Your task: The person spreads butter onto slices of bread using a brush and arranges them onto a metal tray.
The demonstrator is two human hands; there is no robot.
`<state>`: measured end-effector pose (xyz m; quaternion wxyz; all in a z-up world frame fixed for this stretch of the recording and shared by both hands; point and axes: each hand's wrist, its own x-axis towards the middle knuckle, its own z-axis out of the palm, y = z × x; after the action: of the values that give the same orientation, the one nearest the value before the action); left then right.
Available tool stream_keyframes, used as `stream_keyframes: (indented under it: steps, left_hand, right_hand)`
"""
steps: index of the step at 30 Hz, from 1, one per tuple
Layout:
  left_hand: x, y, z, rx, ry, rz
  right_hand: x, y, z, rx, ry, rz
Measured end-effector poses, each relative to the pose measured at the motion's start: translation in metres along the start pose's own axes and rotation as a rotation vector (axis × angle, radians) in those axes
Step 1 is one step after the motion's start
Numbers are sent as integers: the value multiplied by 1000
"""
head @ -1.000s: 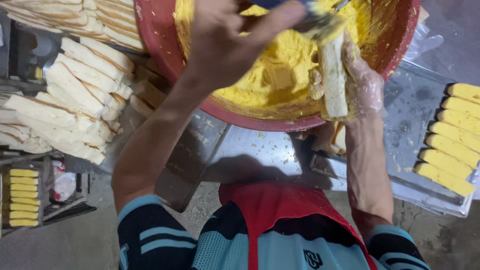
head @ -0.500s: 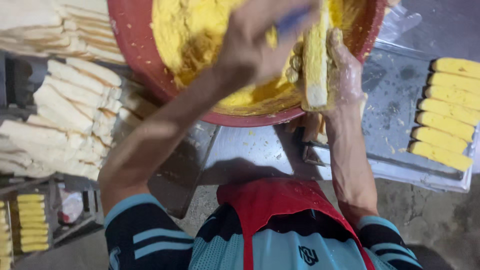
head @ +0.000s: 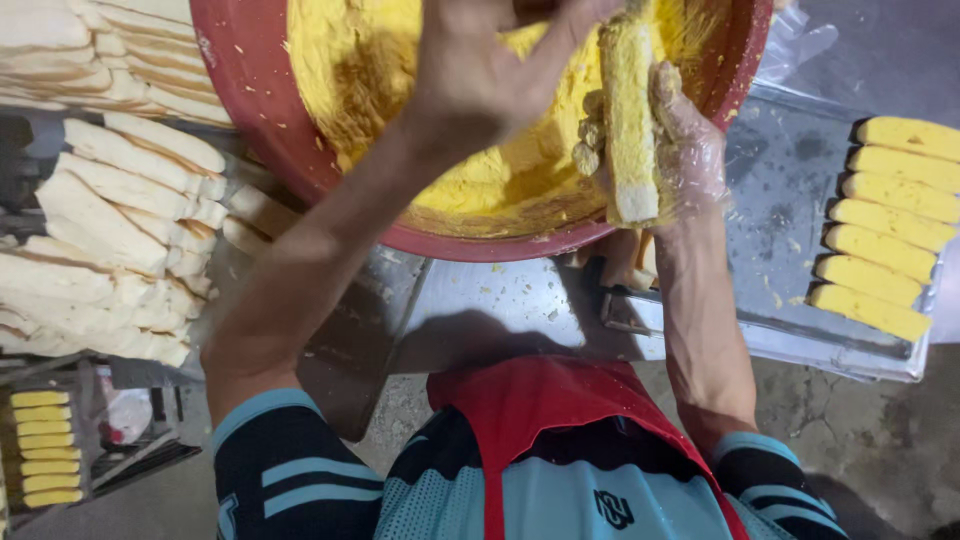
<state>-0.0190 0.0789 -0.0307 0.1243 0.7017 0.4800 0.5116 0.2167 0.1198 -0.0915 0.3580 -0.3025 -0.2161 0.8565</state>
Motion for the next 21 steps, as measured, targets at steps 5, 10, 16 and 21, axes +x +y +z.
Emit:
stream_keyframes:
  steps: [5,10,16,21]
  left_hand:
    - [-20,35,-2,-253,19,164]
    - [-30,32,16,103,88,338]
    - [-94,70,34,-76,-90,187]
    - [-71,54,31,-33,3,291]
  right_hand:
    - [7,-2,-12,-32,41,-51]
    - [10,1,-3,-23,-40,-58]
    - [35,-2,-19,-127,40,-222]
    - [47,5,-3,14,-9,-211]
